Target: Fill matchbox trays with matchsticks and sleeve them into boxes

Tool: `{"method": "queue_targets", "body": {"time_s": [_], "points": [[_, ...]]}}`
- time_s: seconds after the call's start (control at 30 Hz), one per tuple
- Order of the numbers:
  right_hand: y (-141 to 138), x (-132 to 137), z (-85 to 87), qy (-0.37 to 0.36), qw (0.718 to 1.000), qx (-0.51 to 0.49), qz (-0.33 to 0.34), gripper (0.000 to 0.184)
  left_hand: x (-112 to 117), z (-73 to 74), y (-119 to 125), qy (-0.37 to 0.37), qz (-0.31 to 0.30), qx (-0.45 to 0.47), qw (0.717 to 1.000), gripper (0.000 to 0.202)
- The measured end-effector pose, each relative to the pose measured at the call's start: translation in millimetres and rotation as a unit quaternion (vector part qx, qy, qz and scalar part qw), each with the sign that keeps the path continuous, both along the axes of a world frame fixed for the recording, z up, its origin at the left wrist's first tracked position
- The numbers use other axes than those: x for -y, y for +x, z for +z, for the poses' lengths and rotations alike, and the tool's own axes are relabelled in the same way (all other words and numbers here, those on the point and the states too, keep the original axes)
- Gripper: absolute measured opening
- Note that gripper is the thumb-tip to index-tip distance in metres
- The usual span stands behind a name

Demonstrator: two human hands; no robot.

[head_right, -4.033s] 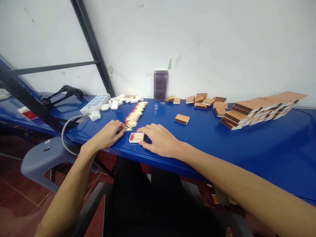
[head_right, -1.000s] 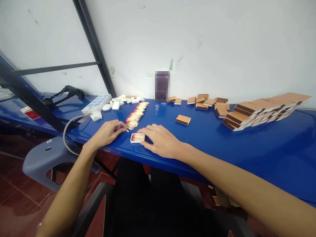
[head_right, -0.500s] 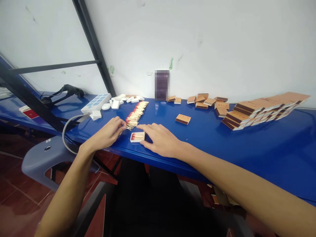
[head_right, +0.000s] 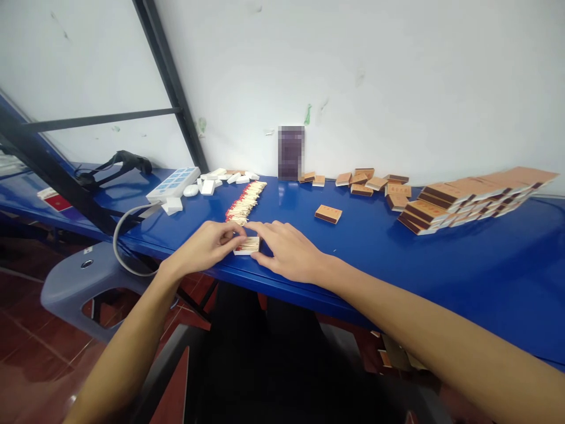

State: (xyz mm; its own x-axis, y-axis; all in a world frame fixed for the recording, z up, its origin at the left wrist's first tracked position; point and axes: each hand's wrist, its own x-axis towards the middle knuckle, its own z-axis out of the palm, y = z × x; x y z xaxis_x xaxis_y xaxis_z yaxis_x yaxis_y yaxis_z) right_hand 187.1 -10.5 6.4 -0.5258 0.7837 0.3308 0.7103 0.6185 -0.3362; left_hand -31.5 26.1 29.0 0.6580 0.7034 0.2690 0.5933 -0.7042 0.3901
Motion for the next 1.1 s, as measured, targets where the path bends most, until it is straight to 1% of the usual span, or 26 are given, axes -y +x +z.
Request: {"method": "queue_targets", "body": {"time_s": [0.1, 0.17, 0.23, 0.37, 0.5, 0.57, 0.7, 0.8, 0.87, 1.0, 1.1], "points": [[-1, 0, 1.2, 0.002, 1.000, 0.009, -0.003, 0.050, -7, 3.5, -15, 0.039, 0.085, -0.006, 0.996, 0.031], [-1, 0, 1.9, 0.005, 1.000, 0.013, 0.000, 0.046, -13, 3.6, -27, 0.061, 0.139, -0.048, 0.987, 0.029], [-1, 0, 2.4, 0.007, 1.000, 0.014, 0.005, 0.042, -19, 1.5, -36, 0.057, 0.163, -0.091, 0.981, 0.029], [-1, 0, 3.2, 0.006, 1.000, 0.023, 0.006, 0.038, -25, -4.4, -44, 0.044, 0.152, -0.116, 0.981, 0.024], [-2, 0, 3.4, 0.006, 1.000, 0.025, 0.004, 0.038, -23, -3.6, -43, 0.052, 0.113, -0.103, 0.987, 0.021], [-2, 1, 3.3, 0.008, 1.000, 0.025, 0.003, 0.039, -20, -0.6, -40, 0.043, 0.087, -0.070, 0.993, 0.021], [-2, 1, 3.4, 0.010, 1.000, 0.026, 0.006, 0.040, -12, 4.2, -26, 0.006, 0.038, 0.041, 0.998, 0.017], [-1, 0, 3.7, 0.013, 1.000, 0.025, 0.004, 0.039, -7, 4.1, -16, 0.010, 0.004, 0.091, 0.996, 0.019], [-1, 0, 3.6, 0.013, 1.000, 0.026, 0.003, 0.038, -5, 2.6, -9, 0.021, 0.009, 0.098, 0.995, 0.023], [-2, 0, 2.7, 0.016, 1.000, 0.026, 0.005, 0.037, -4, -0.2, -3, 0.024, 0.064, 0.101, 0.993, 0.028], [-2, 0, 2.4, 0.016, 1.000, 0.024, 0.002, 0.039, -2, 0.7, -3, 0.006, 0.066, 0.088, 0.994, 0.026]]}}
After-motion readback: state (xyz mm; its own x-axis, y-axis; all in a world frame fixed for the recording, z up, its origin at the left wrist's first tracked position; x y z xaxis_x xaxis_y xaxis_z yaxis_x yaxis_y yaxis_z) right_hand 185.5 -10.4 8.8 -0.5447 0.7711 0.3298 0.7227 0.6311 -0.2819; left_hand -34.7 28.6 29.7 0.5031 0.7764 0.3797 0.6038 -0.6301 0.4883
